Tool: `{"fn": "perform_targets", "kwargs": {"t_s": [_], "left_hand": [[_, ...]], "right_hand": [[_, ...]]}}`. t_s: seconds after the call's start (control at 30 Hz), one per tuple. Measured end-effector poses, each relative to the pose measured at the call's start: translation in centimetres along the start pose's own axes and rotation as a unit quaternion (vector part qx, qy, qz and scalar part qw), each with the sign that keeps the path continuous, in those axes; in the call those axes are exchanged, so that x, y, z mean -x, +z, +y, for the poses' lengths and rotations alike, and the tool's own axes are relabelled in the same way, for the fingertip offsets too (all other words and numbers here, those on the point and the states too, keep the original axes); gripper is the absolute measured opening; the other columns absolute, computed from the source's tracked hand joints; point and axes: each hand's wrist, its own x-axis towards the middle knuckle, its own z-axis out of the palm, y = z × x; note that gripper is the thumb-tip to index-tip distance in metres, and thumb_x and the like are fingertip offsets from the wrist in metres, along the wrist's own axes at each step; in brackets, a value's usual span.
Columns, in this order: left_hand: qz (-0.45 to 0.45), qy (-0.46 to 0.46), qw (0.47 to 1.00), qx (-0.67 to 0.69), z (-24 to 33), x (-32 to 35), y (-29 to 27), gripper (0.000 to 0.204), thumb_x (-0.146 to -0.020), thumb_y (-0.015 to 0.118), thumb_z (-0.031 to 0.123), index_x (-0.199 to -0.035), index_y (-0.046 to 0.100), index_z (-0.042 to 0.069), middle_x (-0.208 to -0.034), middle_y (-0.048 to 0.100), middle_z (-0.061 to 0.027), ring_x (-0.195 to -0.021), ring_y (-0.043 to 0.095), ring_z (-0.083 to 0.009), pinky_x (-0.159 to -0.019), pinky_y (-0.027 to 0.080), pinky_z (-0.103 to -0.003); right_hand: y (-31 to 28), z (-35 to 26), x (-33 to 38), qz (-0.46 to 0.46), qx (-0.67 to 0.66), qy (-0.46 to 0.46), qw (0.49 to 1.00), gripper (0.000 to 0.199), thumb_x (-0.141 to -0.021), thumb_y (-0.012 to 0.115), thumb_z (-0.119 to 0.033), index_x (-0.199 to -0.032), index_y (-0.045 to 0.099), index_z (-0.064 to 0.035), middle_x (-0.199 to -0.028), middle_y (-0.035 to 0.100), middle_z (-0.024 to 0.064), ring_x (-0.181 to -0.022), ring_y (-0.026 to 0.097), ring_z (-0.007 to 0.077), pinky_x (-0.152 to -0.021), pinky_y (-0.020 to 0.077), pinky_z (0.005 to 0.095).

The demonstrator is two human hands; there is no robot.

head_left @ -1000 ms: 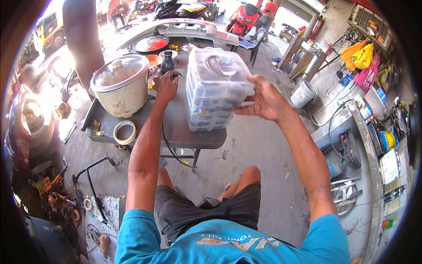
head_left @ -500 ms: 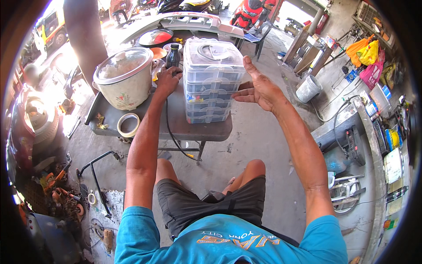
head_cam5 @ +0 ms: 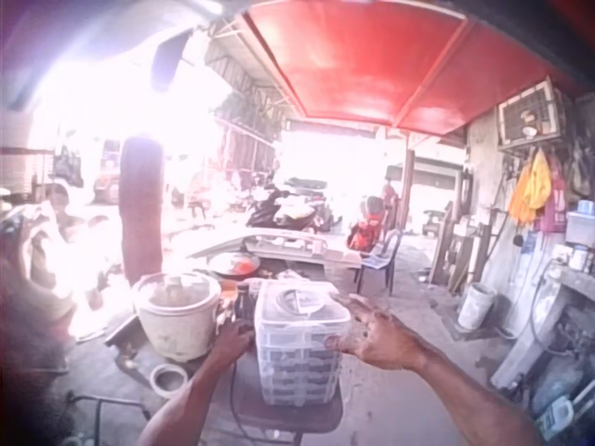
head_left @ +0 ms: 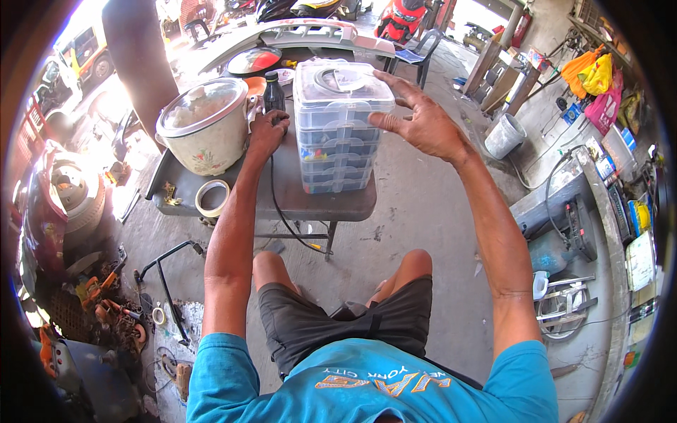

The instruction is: The person handles a small yellow electrical connector, walks to a table, and opens a compartmentalized plastic box to select a black rubber grommet. They insert the grommet into the connector and continue adjusting the assembly by hand.

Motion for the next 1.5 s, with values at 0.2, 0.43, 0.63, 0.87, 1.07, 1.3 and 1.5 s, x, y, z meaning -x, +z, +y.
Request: {"fn": "perform_targets", "kwargs": {"t_s": [0.2, 0.43, 0.63, 0.87, 1.07, 1.3, 1.5], "left_hand": [[0.007, 0.003, 0.998, 0.055, 0.0, 1.6, 0.4, 0.028, -0.092, 0.068, 0.019, -0.115, 0.075, 0.005, -0.117, 0.071, -0.0208, -0.105, 0.070, -0.0307, -0.095, 0.053, -0.038], [0.076, 0.057, 0.994, 0.044, -2.1, 5.2, 1.7, 0.025, -0.094, 0.068, 0.021, -0.111, 0.073, 0.002, -0.121, 0.067, -0.0206, -0.112, 0.065, -0.0339, -0.100, 0.048, -0.041], [0.059, -0.063, 0.970, 0.226, 1.3, 10.4, 0.8, 0.024, -0.098, 0.063, 0.018, -0.113, 0.068, 0.000, -0.105, 0.069, -0.0106, -0.100, 0.061, -0.0183, -0.092, 0.047, -0.033], [0.101, -0.055, 0.939, 0.325, 1.2, 10.9, 0.5, 0.025, -0.100, 0.059, 0.018, -0.117, 0.065, 0.000, -0.098, 0.064, -0.0037, -0.091, 0.053, -0.0113, -0.085, 0.043, -0.028], [0.104, -0.046, 0.943, 0.312, 3.3, 10.4, -0.5, 0.030, -0.102, 0.054, 0.020, -0.124, 0.061, 0.000, -0.093, 0.060, -0.0031, -0.085, 0.052, -0.0112, -0.078, 0.044, -0.028], [0.129, 0.001, 0.955, 0.266, 8.1, 11.5, -1.9, 0.027, -0.104, 0.053, 0.018, -0.124, 0.062, 0.001, -0.086, 0.061, -0.0024, -0.080, 0.055, -0.0109, -0.071, 0.046, -0.027], [0.101, 0.052, 0.957, 0.267, 9.0, 10.6, -3.2, 0.021, -0.103, 0.053, 0.016, -0.110, 0.068, 0.003, -0.093, 0.066, -0.0021, -0.082, 0.048, -0.0078, -0.077, 0.041, -0.026]], "right_hand": [[1.0, 0.1, -0.3, -0.030, 0.093, -0.038, 0.994, 0.100, -0.074, 0.082, -0.065, -0.158, 0.044, -0.0269, -0.169, 0.023, 0.0222, -0.152, 0.032, 0.0438, -0.123, 0.0327, 0.0546], [3.1, 1.0, -0.1, 0.039, 0.044, -0.062, 0.996, 0.088, -0.077, 0.082, -0.059, -0.154, 0.048, -0.0319, -0.168, 0.030, 0.0141, -0.152, 0.034, 0.0396, -0.120, 0.0382, 0.0572], [4.2, 1.4, -0.1, 0.105, 0.101, -0.101, 0.984, 0.082, -0.080, 0.081, -0.058, -0.150, 0.053, -0.0280, -0.160, 0.042, 0.0172, -0.141, 0.049, 0.0405, -0.110, 0.0498, 0.0529], [6.2, -0.9, -0.1, 0.172, 0.171, -0.113, 0.964, 0.080, -0.079, 0.083, -0.056, -0.143, 0.059, -0.0140, -0.147, 0.052, 0.0268, -0.126, 0.063, 0.0428, -0.092, 0.0606, 0.0493], [7.8, -3.7, -0.9, 0.198, 0.169, -0.097, 0.961, 0.083, -0.075, 0.085, -0.060, -0.133, 0.062, -0.0053, -0.130, 0.058, 0.0175, -0.117, 0.065, 0.0383, -0.092, 0.0579, 0.0499], [7.2, -3.1, -0.6, 0.196, 0.179, -0.163, 0.950, 0.078, -0.078, 0.085, -0.053, -0.137, 0.062, -0.0081, -0.128, 0.059, 0.0145, -0.119, 0.062, 0.0336, -0.089, 0.0589, 0.0434], [4.0, -0.3, -0.2, 0.150, -0.109, -0.102, 0.977, 0.052, -0.095, 0.074, -0.041, -0.138, 0.063, -0.0121, -0.137, 0.059, 0.0145, -0.106, 0.066, 0.0238, -0.090, 0.0571, 0.0377]]}}
